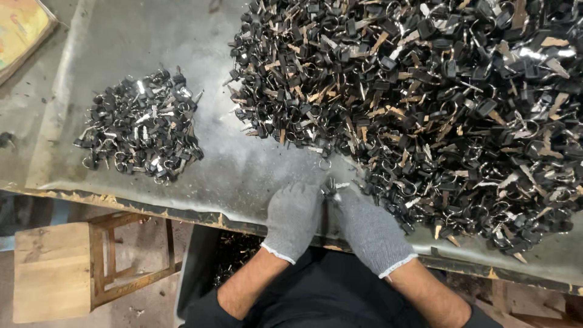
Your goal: The person, wearing gray work gloves, picks small metal key-like parts one at a time from a large pile on a metal worktable and places them into a separate pile on the left side of the table, gradually building up the sorted pile.
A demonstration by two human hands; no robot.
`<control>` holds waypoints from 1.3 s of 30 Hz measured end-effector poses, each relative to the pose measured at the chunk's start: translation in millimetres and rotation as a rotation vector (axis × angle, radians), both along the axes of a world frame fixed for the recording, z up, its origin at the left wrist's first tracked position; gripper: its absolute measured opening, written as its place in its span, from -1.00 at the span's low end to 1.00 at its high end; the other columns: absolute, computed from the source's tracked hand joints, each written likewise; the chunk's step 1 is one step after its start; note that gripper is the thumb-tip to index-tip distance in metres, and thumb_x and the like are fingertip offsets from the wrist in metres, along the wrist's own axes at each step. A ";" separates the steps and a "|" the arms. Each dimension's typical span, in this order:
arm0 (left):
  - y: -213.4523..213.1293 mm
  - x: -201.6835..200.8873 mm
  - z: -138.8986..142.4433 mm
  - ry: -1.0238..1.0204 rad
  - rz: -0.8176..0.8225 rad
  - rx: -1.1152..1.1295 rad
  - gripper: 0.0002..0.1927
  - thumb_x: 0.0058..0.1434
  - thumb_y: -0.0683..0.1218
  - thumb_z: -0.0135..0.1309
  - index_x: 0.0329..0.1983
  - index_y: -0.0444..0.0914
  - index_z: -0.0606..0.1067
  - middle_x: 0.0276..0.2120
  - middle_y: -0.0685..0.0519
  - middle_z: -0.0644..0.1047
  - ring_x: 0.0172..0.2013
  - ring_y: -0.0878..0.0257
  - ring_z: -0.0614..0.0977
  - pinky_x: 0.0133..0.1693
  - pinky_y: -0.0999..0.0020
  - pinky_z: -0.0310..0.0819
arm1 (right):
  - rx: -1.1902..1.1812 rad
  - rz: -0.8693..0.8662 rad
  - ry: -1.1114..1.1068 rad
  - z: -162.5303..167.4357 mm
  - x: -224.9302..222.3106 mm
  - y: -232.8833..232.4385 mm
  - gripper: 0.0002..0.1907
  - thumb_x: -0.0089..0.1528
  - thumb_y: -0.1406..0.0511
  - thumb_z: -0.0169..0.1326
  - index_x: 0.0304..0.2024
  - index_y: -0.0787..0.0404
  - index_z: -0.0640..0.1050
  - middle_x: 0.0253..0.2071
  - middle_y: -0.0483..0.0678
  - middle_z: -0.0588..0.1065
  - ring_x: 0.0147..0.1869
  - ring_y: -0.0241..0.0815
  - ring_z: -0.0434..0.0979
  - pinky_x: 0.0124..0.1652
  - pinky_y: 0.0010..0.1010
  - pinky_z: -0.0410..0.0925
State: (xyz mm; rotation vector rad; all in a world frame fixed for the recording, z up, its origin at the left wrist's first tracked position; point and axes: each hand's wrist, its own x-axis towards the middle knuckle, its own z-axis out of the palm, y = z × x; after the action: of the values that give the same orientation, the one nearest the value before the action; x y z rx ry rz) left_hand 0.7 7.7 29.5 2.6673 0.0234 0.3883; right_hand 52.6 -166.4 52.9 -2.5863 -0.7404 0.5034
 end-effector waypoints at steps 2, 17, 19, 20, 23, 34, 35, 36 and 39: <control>3.0 3.5 1.5 0.036 -0.002 -0.042 -0.88 0.18 -0.12 0.19 -0.28 -0.23 0.51 -0.41 -0.10 0.54 -0.38 -0.10 0.61 -0.33 -0.01 0.47 | -0.079 -0.015 -0.029 -0.4 -4.8 -0.4 -0.54 0.23 0.27 0.06 0.17 0.29 0.37 -0.31 0.22 0.57 -0.30 0.21 0.64 -0.39 -0.03 0.49; 5.6 3.7 2.7 0.060 -0.062 -0.146 -0.92 0.16 -0.13 0.15 -0.41 -0.21 0.53 -0.52 -0.08 0.54 -0.44 -0.09 0.62 -0.38 -0.02 0.47 | -0.108 0.096 0.043 10.7 13.1 11.8 -0.76 0.32 0.20 -0.04 -0.09 0.24 0.38 -0.35 0.14 0.54 -0.33 0.19 0.65 -0.40 0.00 0.48; 4.2 5.1 7.9 0.062 -0.082 -0.103 -0.88 0.21 -0.12 0.15 -0.42 -0.23 0.51 -0.52 -0.10 0.53 -0.44 -0.10 0.61 -0.38 -0.03 0.47 | -0.108 -0.026 -0.047 11.1 8.9 13.8 -0.82 0.34 0.24 -0.04 -0.13 0.22 0.40 -0.34 0.15 0.56 -0.29 0.24 0.63 -0.35 0.08 0.45; 2.6 3.9 11.7 0.091 -0.075 -0.113 -0.87 0.20 -0.10 0.15 -0.43 -0.23 0.51 -0.52 -0.11 0.54 -0.44 -0.11 0.62 -0.38 -0.03 0.47 | -0.091 -0.023 -0.015 11.4 6.3 14.4 -0.78 0.32 0.21 -0.01 -0.12 0.23 0.40 -0.33 0.15 0.56 -0.29 0.24 0.63 -0.35 0.08 0.45; 4.8 6.1 24.5 0.273 -0.075 -0.086 -0.78 0.27 -0.01 0.12 -0.43 -0.22 0.53 -0.52 -0.12 0.55 -0.43 -0.12 0.63 -0.37 -0.03 0.48 | -0.030 -0.039 0.043 11.1 5.2 11.2 -0.65 0.29 0.16 0.07 0.00 0.23 0.39 -0.32 0.15 0.58 -0.28 0.23 0.63 -0.33 0.05 0.46; 25.6 52.5 57.9 0.241 -0.233 0.031 -0.56 0.04 -0.16 0.17 0.05 -0.15 0.56 0.01 -0.16 0.52 -0.05 -0.17 0.57 -0.11 -0.04 0.51 | -0.117 0.171 -0.248 -12.2 -13.0 13.6 -0.27 0.08 0.06 0.21 0.23 0.25 0.40 -0.04 0.21 0.57 -0.16 0.28 0.62 -0.28 0.03 0.50; 21.8 55.7 55.7 0.364 -0.223 0.039 -0.55 0.12 -0.17 0.14 0.13 -0.12 0.52 0.05 -0.17 0.49 -0.06 -0.13 0.59 -0.10 -0.02 0.53 | -0.177 0.232 -0.106 -16.0 -13.1 16.7 -0.43 0.18 0.06 0.15 0.14 0.21 0.44 -0.09 0.16 0.59 -0.14 0.19 0.63 -0.21 -0.01 0.50; 18.0 58.1 52.6 0.484 -0.217 0.049 -0.53 0.20 -0.18 0.10 0.21 -0.10 0.48 0.10 -0.18 0.46 -0.06 -0.09 0.60 -0.08 0.00 0.54 | -0.235 0.290 0.034 -19.8 -12.2 19.0 -0.59 0.28 0.06 0.09 0.05 0.16 0.48 -0.14 0.10 0.61 -0.12 0.10 0.65 -0.14 -0.06 0.50; 8.4 51.9 42.6 0.374 -0.203 0.089 -0.63 0.15 -0.19 0.14 0.06 -0.12 0.51 0.08 -0.15 0.50 0.04 -0.09 0.57 0.00 0.01 0.51 | -0.174 0.287 0.047 -25.8 -14.1 12.9 -0.72 0.26 0.15 0.09 -0.11 0.19 0.50 -0.25 0.07 0.61 -0.14 0.07 0.65 -0.14 -0.08 0.49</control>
State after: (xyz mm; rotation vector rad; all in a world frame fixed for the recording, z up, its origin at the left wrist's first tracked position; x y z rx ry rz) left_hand 52.6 16.1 72.1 2.7570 -0.1529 -0.1797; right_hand 38.5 -153.5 27.0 -2.6262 -1.1044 0.7427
